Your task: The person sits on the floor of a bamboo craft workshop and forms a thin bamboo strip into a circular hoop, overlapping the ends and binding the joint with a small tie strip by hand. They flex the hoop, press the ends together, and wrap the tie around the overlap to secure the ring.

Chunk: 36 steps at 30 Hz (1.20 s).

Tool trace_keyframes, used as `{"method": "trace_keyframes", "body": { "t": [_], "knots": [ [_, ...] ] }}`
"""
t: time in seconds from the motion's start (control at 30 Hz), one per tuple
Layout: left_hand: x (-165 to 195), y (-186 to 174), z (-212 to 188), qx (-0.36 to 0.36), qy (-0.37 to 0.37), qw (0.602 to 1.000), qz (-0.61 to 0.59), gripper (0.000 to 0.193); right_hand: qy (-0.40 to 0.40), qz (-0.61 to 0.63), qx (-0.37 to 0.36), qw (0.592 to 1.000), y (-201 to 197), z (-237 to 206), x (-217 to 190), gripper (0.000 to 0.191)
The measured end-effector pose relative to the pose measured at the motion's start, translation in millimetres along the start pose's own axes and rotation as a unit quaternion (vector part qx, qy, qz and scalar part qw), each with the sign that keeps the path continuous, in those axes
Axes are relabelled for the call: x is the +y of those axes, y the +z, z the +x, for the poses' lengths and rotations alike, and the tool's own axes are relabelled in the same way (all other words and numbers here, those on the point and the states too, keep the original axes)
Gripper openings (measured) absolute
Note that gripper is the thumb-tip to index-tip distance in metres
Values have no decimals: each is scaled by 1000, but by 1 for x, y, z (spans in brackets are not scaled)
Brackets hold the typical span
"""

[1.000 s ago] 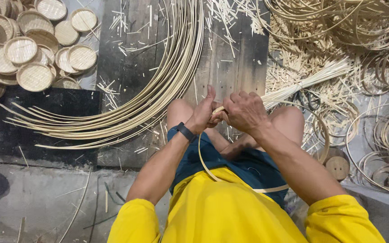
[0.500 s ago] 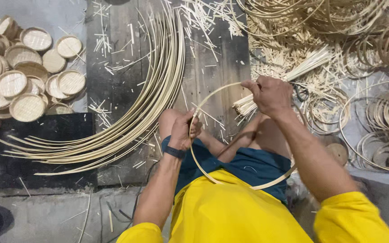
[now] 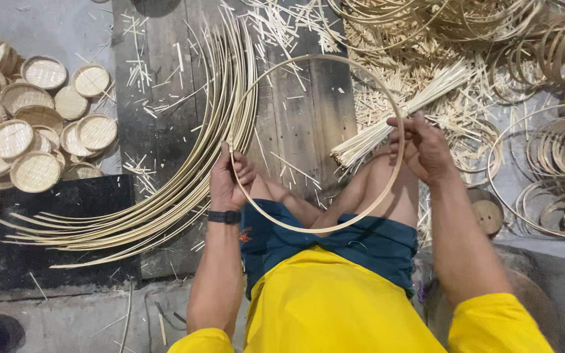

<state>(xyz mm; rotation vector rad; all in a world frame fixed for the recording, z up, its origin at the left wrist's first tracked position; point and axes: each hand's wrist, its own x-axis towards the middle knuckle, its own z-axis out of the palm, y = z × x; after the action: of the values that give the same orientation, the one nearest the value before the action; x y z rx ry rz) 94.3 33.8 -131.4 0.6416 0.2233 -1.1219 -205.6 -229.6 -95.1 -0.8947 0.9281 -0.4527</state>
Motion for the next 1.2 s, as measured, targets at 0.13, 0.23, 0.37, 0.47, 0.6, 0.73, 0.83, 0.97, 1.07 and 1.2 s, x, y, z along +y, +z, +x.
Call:
{"method": "trace_keyframes", "body": {
  "t": [0.13, 0.23, 0.37, 0.47, 0.6, 0.73, 0.83, 0.97, 1.07, 1.2],
  "knots": [
    [-5, 1, 0, -17, -24, 999, 24, 49, -53, 132, -56, 988, -3, 5, 13, 49],
    [-1, 0, -3, -7, -40, 998, 57, 43, -7, 36, -54, 998, -4, 14, 3, 49],
    [4, 3, -8, 66, -56, 989, 117, 35, 61, 30, -79, 994, 0, 23, -6, 37],
    [12, 6, -12, 90, -41, 984, 146, 38, 41, 13, -43, 998, 0, 27, -9, 39],
    [22, 7, -10, 70, -56, 986, 140, 44, 39, -28, -42, 998, -4, 30, -17, 45],
    [14, 9, 1, 45, -52, 994, 84, 49, 17, -43, -61, 997, 3, 16, -15, 50],
    [5, 16, 9, 13, 0, 1000, -14, 53, -13, 137, 10, 990, 15, -3, 4, 63],
    [-9, 23, 14, 9, 6, 1000, -29, 54, -45, 231, 37, 971, 24, -13, 36, 47],
    [-13, 26, 13, 15, -5, 999, -32, 56, -71, 300, 23, 951, 17, -9, 44, 40],
    [-10, 26, 15, 26, -15, 999, -37, 56, -81, 296, 68, 949, 7, 0, 37, 35]
  ]
}}
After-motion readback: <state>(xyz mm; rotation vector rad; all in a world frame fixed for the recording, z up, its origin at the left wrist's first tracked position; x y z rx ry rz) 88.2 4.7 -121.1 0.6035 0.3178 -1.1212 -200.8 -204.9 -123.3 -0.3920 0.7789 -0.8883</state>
